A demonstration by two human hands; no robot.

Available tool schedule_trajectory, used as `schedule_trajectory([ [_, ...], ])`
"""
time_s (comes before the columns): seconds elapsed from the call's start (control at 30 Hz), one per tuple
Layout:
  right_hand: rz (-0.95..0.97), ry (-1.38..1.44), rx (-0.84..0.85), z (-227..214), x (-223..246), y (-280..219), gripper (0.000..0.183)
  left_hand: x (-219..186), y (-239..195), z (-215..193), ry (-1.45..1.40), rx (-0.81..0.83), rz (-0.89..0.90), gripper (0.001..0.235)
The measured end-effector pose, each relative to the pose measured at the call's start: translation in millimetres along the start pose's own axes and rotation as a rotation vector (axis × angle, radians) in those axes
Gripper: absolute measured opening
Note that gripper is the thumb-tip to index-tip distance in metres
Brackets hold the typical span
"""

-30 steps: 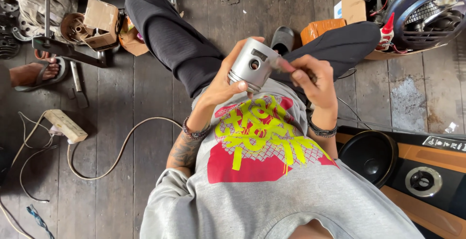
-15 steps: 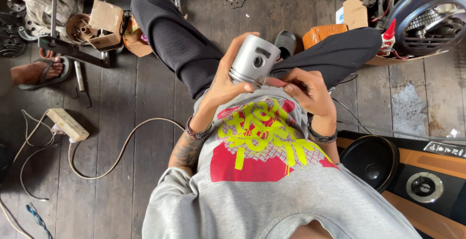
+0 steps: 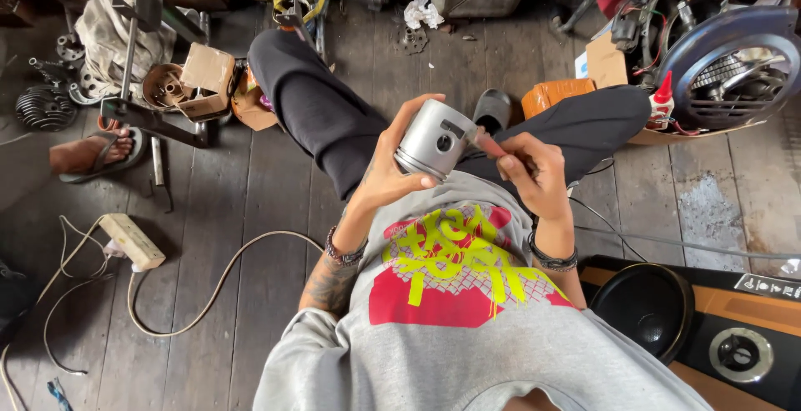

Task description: Cleaning a motorcycle piston using a brush and inspecting it for wear or debris

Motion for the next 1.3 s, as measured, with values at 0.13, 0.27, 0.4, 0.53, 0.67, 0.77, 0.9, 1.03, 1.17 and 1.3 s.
schedule_trajectory([
  [0.13,0.071,-0.047,0.218,21.8,-0.5,-8.2,0.023,12.7,1.9,-0.4,0.018,0.031,0.01,0.109],
  [0.27,0.064,0.077,0.208,28.3,2.7,-5.1,0.031,14.6,0.8,5.5,-0.017,0.052,-0.018,0.109],
  [0.4,0.091,0.05,0.06,4.2,-16.1,0.1,0.032,17.3,2.4,4.7,-0.03,0.046,-0.016,0.111],
  [0.53,0.114,-0.002,0.218,23.7,12.2,6.7,0.035,19.4,5.2,6.1,-0.04,0.052,-0.013,0.109],
  [0.67,0.129,0.019,0.223,18.4,14.6,8.3,0.032,16.7,5.1,8.7,-0.057,0.049,-0.004,0.109],
  [0.77,0.174,-0.039,0.134,2.0,-9.8,0.6,0.034,4.2,-1.6,13.2,-0.076,0.058,-0.014,0.109],
  [0.9,0.118,-0.022,0.109,15.9,-0.8,2.7,0.032,11.9,-0.9,13.9,-0.081,0.069,-0.021,0.11],
  [1.03,0.028,0.049,0.29,51.0,45.4,13.5,0.034,7.8,4.5,11.6,-0.116,0.046,-0.028,0.106],
  [1.17,0.072,0.027,0.23,28.2,12.9,6.6,0.036,7.3,4.5,10.6,-0.16,0.074,-0.026,0.107],
  [1.3,0.052,0.014,0.261,44.2,84.6,32.1,0.037,12.5,7.7,27.0,-0.33,0.113,-0.071,0.106],
])
Point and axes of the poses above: each hand's wrist, its own y-axis towards the middle knuckle, its own z-axis out of the palm, x = y × z, the point moved 9 cm from there along y, towards the middle knuckle, and after that the axes turned 1 degree about z, right-handed, at the moved point
